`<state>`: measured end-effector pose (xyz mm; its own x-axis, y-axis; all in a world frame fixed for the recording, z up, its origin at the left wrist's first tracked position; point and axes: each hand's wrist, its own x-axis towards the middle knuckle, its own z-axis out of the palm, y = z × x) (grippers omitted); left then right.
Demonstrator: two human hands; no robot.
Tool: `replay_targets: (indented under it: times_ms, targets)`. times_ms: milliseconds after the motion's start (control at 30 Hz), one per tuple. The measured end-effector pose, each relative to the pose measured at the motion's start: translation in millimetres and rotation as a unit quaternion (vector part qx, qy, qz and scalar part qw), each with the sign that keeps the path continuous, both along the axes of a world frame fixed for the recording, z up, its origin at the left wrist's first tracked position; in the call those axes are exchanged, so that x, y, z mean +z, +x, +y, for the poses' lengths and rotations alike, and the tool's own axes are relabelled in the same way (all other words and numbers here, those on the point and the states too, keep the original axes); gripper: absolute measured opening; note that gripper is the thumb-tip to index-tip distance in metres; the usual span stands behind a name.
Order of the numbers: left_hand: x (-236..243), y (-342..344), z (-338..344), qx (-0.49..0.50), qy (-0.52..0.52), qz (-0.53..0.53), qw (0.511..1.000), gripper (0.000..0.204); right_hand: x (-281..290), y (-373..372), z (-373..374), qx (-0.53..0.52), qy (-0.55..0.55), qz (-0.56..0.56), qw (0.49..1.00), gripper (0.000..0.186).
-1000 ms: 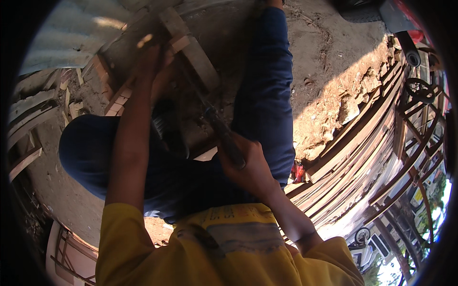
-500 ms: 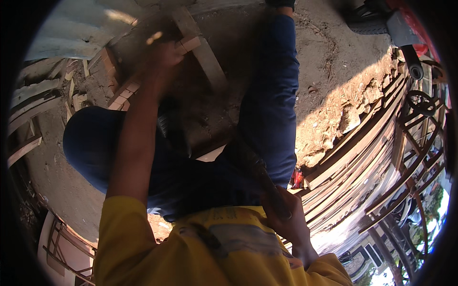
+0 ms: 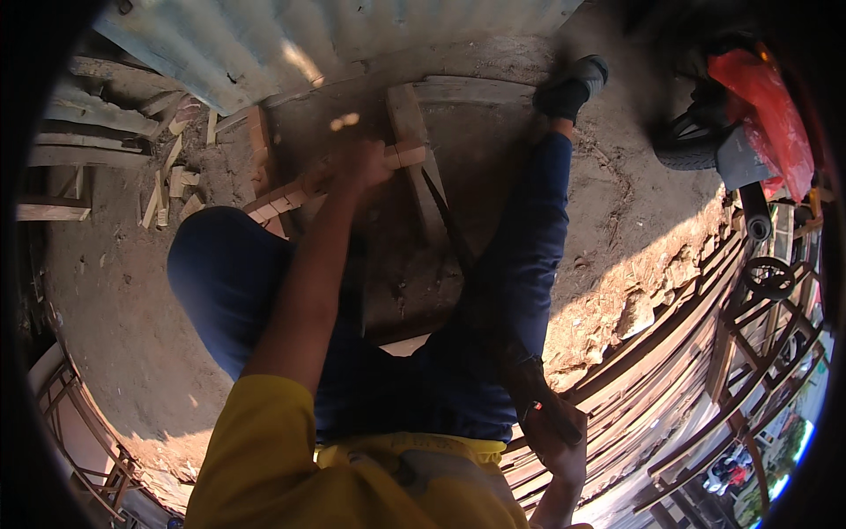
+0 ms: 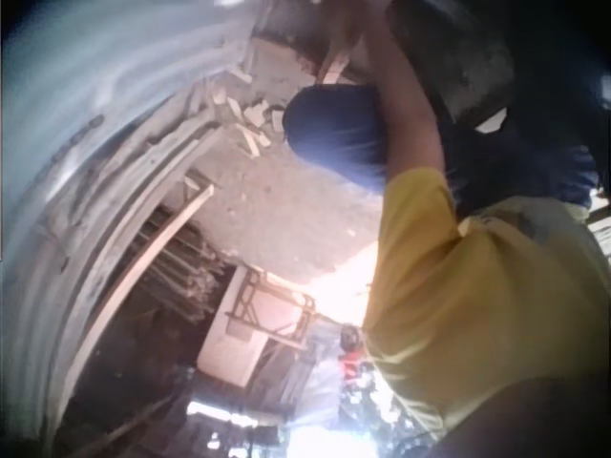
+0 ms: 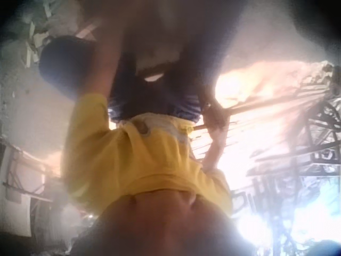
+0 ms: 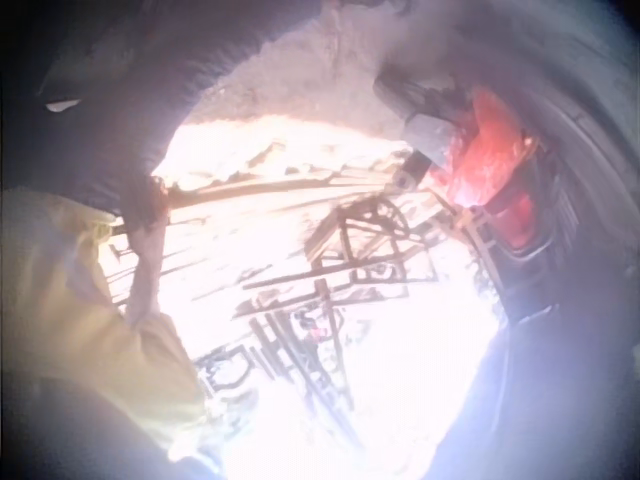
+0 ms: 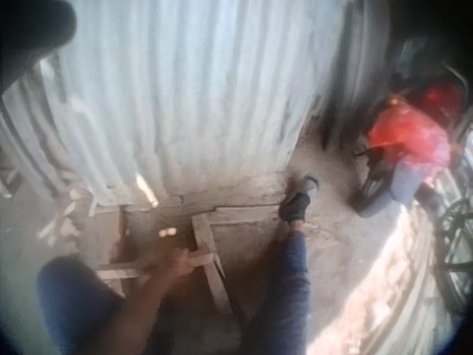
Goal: The person sits on the ground and uses a hand saw to cut a small piece of wood clamped between two larger pieces. The person repeatedly saws back and forth through the wood until a cut is made.
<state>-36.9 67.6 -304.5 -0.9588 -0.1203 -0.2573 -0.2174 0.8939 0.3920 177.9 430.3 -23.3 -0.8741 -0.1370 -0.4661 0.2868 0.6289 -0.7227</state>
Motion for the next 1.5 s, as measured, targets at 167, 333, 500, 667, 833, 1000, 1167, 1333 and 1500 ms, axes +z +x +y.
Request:
replay_targets:
  times_ms: [167, 333, 500, 667, 833, 1000, 1167, 1333, 1500]
  targets:
    - [-12, 6, -1, -0.005, 0.015, 0.042, 0.999, 0.038, -9, -22, -14, -0.062, -0.047, -0.026, 0.997, 0.021]
    - [-4, 1, -2, -0.027, 0.004, 0.003, 1.000, 0.044, -37, -17, -41, -0.116, -0.096, -0.029, 0.988, 0.016]
    - [-33, -7, -13, -0.055, -0.021, 0.016, 0.998, 0.046, -54, -32, -71, -0.034, -0.104, 0.007, 0.994, 0.018]
    - [-58, -10, -21, -0.054, 0.002, 0.020, 0.998, 0.046, -50, -40, -79, -0.023, -0.083, -0.045, 0.995, 0.019]
    - [-62, -9, -18, -0.035, 0.007, 0.042, 0.998, 0.041, -57, -21, -64, -0.009, -0.077, -0.022, 0.997, 0.019]
    - [4, 12, 2, -0.034, -0.009, 0.048, 0.998, 0.034, -56, -26, -75, -0.027, -0.089, -0.047, 0.995, 0.017]
    - [-4, 17, 3, -0.039, -0.045, 0.071, 0.996, 0.036, -30, 7, -66, -0.021, -0.045, -0.058, 0.997, 0.020]
    - [34, 29, 15, -0.022, -0.023, 0.144, 0.989, 0.037, -41, -14, -84, -0.014, -0.095, -0.023, 0.995, 0.012]
    - [-29, 10, 15, -0.077, -0.037, 0.138, 0.987, 0.037, -20, 9, -70, -0.027, -0.052, -0.011, 0.998, 0.012]
